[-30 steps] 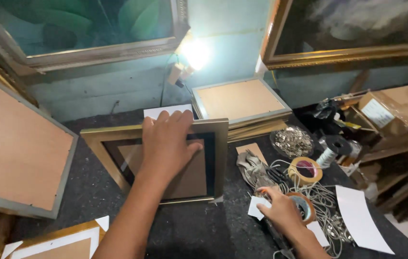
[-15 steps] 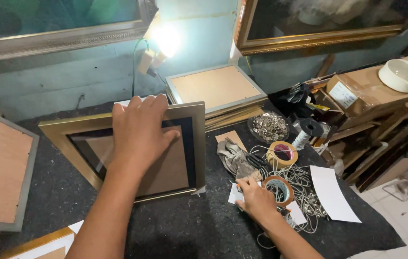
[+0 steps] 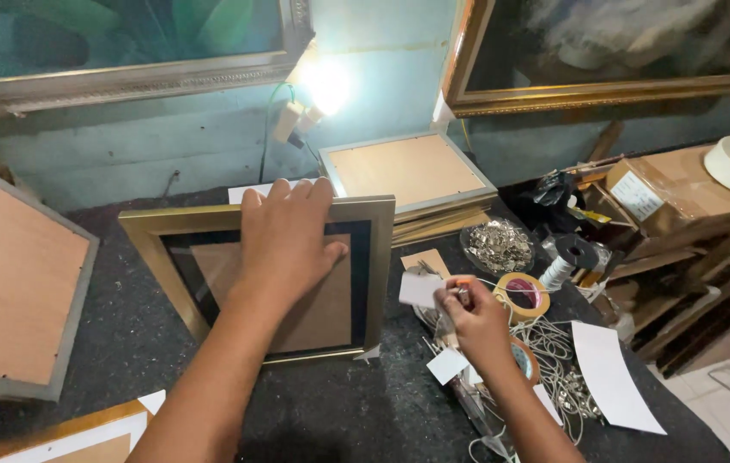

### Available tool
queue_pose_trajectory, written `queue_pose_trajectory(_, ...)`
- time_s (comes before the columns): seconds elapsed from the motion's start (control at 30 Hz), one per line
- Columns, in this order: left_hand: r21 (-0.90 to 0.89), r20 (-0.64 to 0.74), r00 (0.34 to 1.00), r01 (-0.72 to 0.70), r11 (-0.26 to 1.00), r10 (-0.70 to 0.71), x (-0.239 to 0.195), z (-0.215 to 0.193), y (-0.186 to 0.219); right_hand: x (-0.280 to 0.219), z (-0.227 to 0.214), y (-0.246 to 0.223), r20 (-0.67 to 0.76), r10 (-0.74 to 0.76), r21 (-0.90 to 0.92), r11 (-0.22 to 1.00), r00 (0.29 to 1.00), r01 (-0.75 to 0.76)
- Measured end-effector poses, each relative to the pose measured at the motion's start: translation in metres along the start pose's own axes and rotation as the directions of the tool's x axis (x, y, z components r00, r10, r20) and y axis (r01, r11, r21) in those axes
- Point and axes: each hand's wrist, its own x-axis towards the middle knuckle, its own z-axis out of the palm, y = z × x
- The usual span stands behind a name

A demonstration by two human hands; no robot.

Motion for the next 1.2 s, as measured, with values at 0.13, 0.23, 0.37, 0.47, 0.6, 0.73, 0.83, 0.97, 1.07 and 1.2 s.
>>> queue_pose_trajectory(0.13,0.007,-0.014,1.000,0.012,1.000,-0.012,-0.001,0.002,0.001,0.020,-0.001,-0.021,-0.062,-0.151,0.429,0.888,0.987,0.163)
queue_pose_trajectory(0.23,0.027,-0.016,1.000,0.008,1.000,-0.007,-0.003,0.001,0.001,0.019,0.005,-0.041,-0.129,-0.227,0.528,0.809,0.965,0.260)
queue_pose_trajectory(0.37,-0.004,-0.011,1.000,0.006,1.000,-0.006,-0.008,-0.005,0.005,0.011,0.017,-0.066,-0.144,-0.236,0.557,0.783,0.961,0.276)
queue_pose_trajectory(0.47,-0.039,-0.008,1.000,0.015,0.999,-0.015,-0.012,-0.012,0.008,0.013,0.022,-0.071,-0.131,-0.227,0.535,0.804,0.965,0.261)
queue_pose_trajectory(0.6,-0.075,-0.026,0.999,0.022,0.997,-0.024,-0.016,-0.020,0.014,0.014,0.027,-0.070,-0.117,-0.214,0.508,0.827,0.970,0.243)
queue_pose_trajectory(0.73,-0.142,0.012,0.998,0.067,0.988,-0.066,-0.020,-0.036,0.021,0.024,0.032,-0.058,-0.095,-0.227,0.510,0.825,0.969,0.243)
queue_pose_trajectory(0.83,-0.178,0.004,0.997,0.083,0.981,-0.083,-0.026,-0.043,0.027,0.023,0.033,-0.053,-0.093,-0.244,0.516,0.817,0.965,0.256)
queue_pose_trajectory(0.97,-0.183,0.028,0.997,0.075,0.980,-0.071,-0.025,-0.044,0.029,0.014,0.029,-0.057,-0.104,-0.250,0.497,0.825,0.963,0.269)
queue_pose_trajectory(1.07,-0.165,0.001,1.000,0.000,0.986,0.000,-0.019,-0.031,0.026,0.003,0.026,-0.063,-0.090,-0.247,0.490,0.833,0.965,0.259)
queue_pose_trajectory(1.2,-0.173,0.109,0.986,0.144,0.974,-0.126,-0.019,-0.034,0.031,-0.003,0.025,-0.063,-0.095,-0.244,0.514,0.818,0.965,0.258)
